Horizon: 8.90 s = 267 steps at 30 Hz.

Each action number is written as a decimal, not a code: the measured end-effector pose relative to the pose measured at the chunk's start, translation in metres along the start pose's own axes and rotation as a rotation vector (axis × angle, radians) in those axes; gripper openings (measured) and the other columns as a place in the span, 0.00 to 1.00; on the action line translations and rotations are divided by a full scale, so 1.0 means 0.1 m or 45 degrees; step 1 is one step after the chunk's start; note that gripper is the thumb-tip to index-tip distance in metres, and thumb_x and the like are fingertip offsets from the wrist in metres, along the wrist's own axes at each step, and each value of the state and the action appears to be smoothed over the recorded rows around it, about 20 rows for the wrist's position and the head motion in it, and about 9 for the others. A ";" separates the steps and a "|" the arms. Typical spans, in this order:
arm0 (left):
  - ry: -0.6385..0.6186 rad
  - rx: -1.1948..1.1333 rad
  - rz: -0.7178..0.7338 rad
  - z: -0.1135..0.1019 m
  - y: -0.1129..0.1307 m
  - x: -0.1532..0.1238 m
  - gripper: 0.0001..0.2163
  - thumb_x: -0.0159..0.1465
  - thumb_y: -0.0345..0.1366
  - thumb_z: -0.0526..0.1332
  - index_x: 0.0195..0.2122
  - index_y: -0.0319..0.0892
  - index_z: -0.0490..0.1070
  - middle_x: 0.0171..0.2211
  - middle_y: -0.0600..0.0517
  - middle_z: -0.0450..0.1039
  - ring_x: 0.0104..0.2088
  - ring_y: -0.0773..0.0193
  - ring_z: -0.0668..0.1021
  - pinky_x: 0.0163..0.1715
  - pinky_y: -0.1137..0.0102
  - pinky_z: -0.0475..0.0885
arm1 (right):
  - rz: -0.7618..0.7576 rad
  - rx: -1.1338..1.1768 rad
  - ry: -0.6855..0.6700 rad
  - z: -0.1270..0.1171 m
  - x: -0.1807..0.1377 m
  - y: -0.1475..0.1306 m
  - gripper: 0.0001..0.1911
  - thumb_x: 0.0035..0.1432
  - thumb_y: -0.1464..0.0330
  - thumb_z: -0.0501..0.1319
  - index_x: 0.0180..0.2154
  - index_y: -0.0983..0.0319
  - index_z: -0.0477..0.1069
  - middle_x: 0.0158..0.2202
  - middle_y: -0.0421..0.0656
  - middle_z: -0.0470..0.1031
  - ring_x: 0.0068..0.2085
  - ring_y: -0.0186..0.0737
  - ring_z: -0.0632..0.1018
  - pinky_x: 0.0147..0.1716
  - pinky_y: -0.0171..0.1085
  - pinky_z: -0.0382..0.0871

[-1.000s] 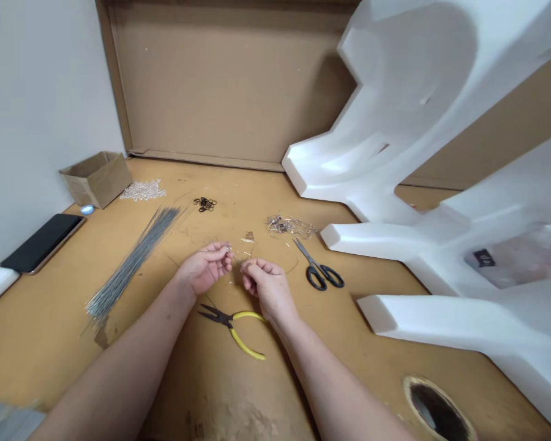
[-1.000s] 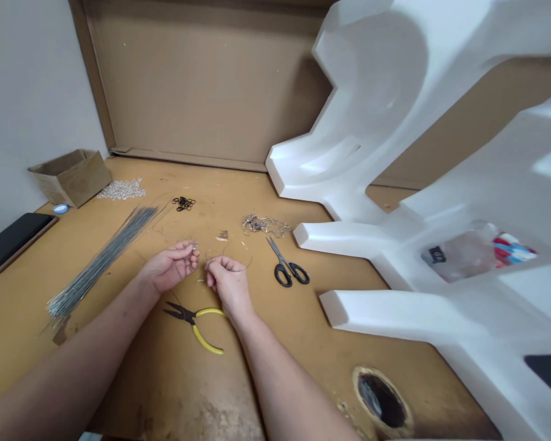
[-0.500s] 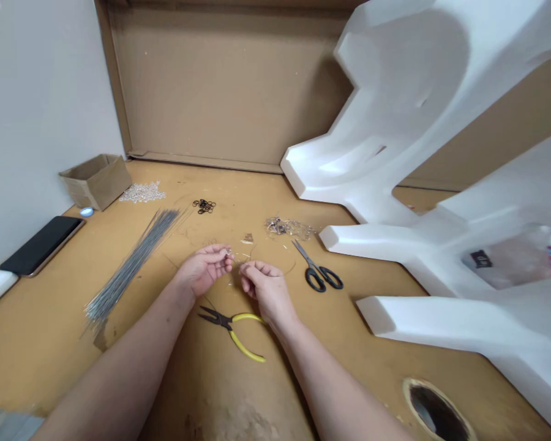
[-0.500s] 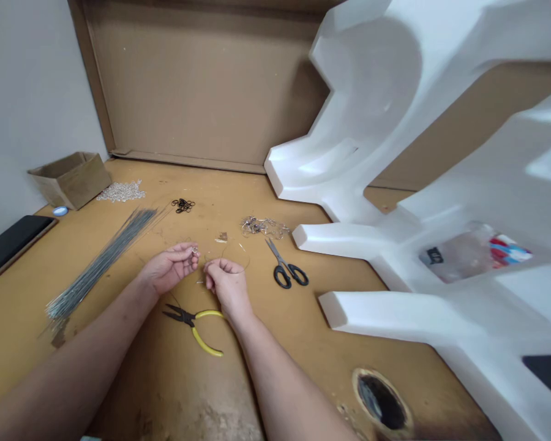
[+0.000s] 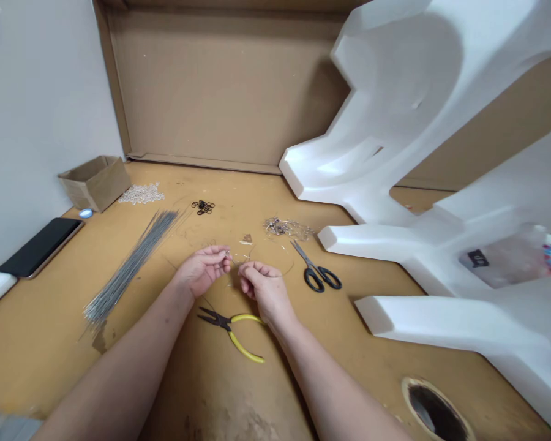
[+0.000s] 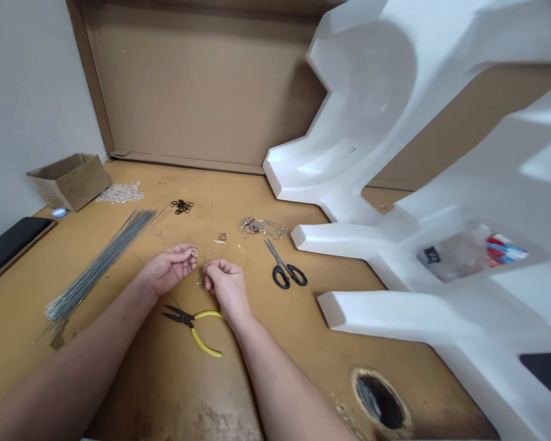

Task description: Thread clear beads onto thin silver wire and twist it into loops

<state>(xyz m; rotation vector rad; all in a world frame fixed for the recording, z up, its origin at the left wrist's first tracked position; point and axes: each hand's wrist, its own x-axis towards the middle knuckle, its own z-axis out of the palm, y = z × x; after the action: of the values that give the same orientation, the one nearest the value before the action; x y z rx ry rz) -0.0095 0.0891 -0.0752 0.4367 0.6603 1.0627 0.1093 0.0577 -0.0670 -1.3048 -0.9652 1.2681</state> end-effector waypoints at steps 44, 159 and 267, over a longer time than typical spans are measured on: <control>-0.050 0.012 0.015 -0.03 -0.02 0.02 0.09 0.47 0.16 0.55 0.23 0.34 0.70 0.22 0.50 0.71 0.23 0.73 0.72 0.26 0.78 0.68 | -0.051 -0.040 -0.017 -0.02 -0.01 0.02 0.07 0.37 0.71 0.55 0.13 0.62 0.63 0.06 0.32 0.59 0.11 0.25 0.55 0.13 0.29 0.44; -0.104 0.141 0.035 -0.03 -0.04 0.03 0.04 0.49 0.26 0.60 0.21 0.35 0.66 0.20 0.53 0.64 0.19 0.76 0.64 0.20 0.77 0.60 | -0.104 -0.182 -0.008 -0.01 0.01 0.05 0.07 0.38 0.71 0.55 0.13 0.62 0.61 0.06 0.32 0.59 0.11 0.26 0.56 0.13 0.29 0.47; -0.115 0.279 0.082 0.04 -0.03 -0.08 0.06 0.44 0.23 0.63 0.25 0.33 0.70 0.18 0.50 0.71 0.18 0.74 0.71 0.22 0.77 0.66 | -0.131 -0.060 -0.072 -0.06 -0.09 -0.08 0.05 0.37 0.72 0.54 0.14 0.63 0.64 0.07 0.32 0.59 0.12 0.25 0.55 0.13 0.28 0.44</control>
<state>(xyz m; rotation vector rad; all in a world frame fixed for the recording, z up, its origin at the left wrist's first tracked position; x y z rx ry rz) -0.0077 0.0809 -0.0721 0.6956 0.6886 1.0293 0.1153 0.0487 -0.0586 -1.2446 -1.0938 1.2148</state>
